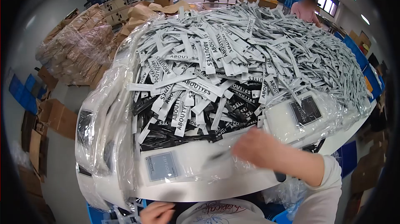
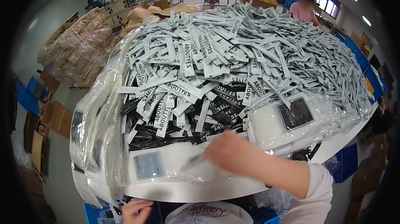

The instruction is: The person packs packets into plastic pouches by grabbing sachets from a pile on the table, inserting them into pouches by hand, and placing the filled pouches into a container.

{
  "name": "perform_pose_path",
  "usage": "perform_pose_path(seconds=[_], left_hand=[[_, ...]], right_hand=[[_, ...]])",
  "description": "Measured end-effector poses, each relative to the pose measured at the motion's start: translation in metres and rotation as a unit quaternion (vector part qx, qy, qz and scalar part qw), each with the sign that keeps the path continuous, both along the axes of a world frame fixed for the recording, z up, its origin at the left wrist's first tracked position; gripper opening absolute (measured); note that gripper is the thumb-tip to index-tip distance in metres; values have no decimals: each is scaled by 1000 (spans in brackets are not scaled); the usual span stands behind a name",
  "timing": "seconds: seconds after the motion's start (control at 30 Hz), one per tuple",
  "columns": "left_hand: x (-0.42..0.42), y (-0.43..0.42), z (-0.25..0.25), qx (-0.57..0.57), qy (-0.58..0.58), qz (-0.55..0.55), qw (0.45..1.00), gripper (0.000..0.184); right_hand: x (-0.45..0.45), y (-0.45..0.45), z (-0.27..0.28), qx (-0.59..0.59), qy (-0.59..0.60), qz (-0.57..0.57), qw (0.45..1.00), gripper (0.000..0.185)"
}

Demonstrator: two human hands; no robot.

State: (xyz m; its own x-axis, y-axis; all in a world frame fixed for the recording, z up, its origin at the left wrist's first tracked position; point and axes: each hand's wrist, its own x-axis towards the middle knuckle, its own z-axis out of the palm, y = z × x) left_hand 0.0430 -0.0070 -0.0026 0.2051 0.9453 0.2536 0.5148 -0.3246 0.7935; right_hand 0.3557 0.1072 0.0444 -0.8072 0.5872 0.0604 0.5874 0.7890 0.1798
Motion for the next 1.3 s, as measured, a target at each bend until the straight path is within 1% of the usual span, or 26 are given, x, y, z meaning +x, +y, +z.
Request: perform_pose_path(seconds=[0.03,0.07,0.13,0.2,0.23,0.3,0.37,0.4,0.43,0.5,0.53,0.57,0.63,0.67,0.73,0.77,0.83,0.87,0.93,1.03,1.07,1.17,1.2,1.23,1.27,1.3], left_hand=[[3,9,-24,54,43,-106,992,65],[39,22,0,108,136,-100,980,82],[78,45,-4,-7,78,-173,982,72],[78,48,-28,-144,48,-275,949,63],[77,46,-39,-211,33,-324,921,58],[83,42,-47,-138,-28,-339,930,33],[100,36,-47,-4,-89,-324,942,17],[104,35,-47,61,-117,-314,940,10],[101,38,-44,-93,-94,-342,931,17],[82,48,-37,-393,-36,-370,841,31],[73,53,-45,-333,-45,-433,836,26],[64,54,-51,-340,-61,-393,852,25],[52,52,-56,-352,-93,-310,878,24],[52,52,-58,-254,-48,-217,941,22],[48,72,-61,-28,57,-160,985,27],[48,80,-61,65,117,-137,981,29],[40,78,-69,85,222,-95,967,31],[39,79,-74,97,270,-70,955,31],[36,77,-81,92,235,-74,965,31],[30,69,-78,56,156,-48,985,28],[29,69,-75,43,123,-31,991,27],[39,63,-68,151,70,12,986,16],[52,57,-70,140,3,29,990,18],[66,55,-64,162,6,26,986,12],[62,50,-84,149,52,-63,985,47],[88,47,-44,200,-3,-5,980,16]], right_hand=[[-14,-14,-6,16,45,52,998,8],[-27,-27,-5,-37,62,80,994,9],[-38,-43,-5,-110,107,115,981,11],[-39,-49,-6,-149,162,129,967,13],[-38,-50,-11,-221,285,110,926,15],[-37,-55,-25,-348,513,66,782,19],[-46,-77,-50,-472,551,-5,688,27],[-49,-81,-70,-474,561,17,678,29],[-52,-83,-79,-475,574,38,666,31],[-46,-96,-73,-452,700,-29,552,25],[-40,-97,-68,-422,759,-30,496,25],[-33,-97,-62,-388,811,-30,438,25],[-19,-94,-50,-197,873,9,446,15],[-12,-92,-58,-145,825,-62,542,13],[-1,-77,-88,-35,684,-199,701,11],[-2,-69,-100,-14,656,-223,721,12],[-10,-51,-111,30,596,-263,758,15],[-8,-50,-106,40,619,-242,746,14],[-12,-64,-92,50,665,-213,714,13],[-11,-47,-115,-8,577,-364,731,13],[-8,-49,-116,28,542,-355,761,11],[-12,-53,-116,57,650,-295,698,11],[-18,-56,-123,30,678,-326,658,13],[-27,-66,-137,-47,677,-377,630,13],[-36,-74,-155,-121,671,-423,597,13],[-42,-74,-163,-195,658,-466,558,13]])
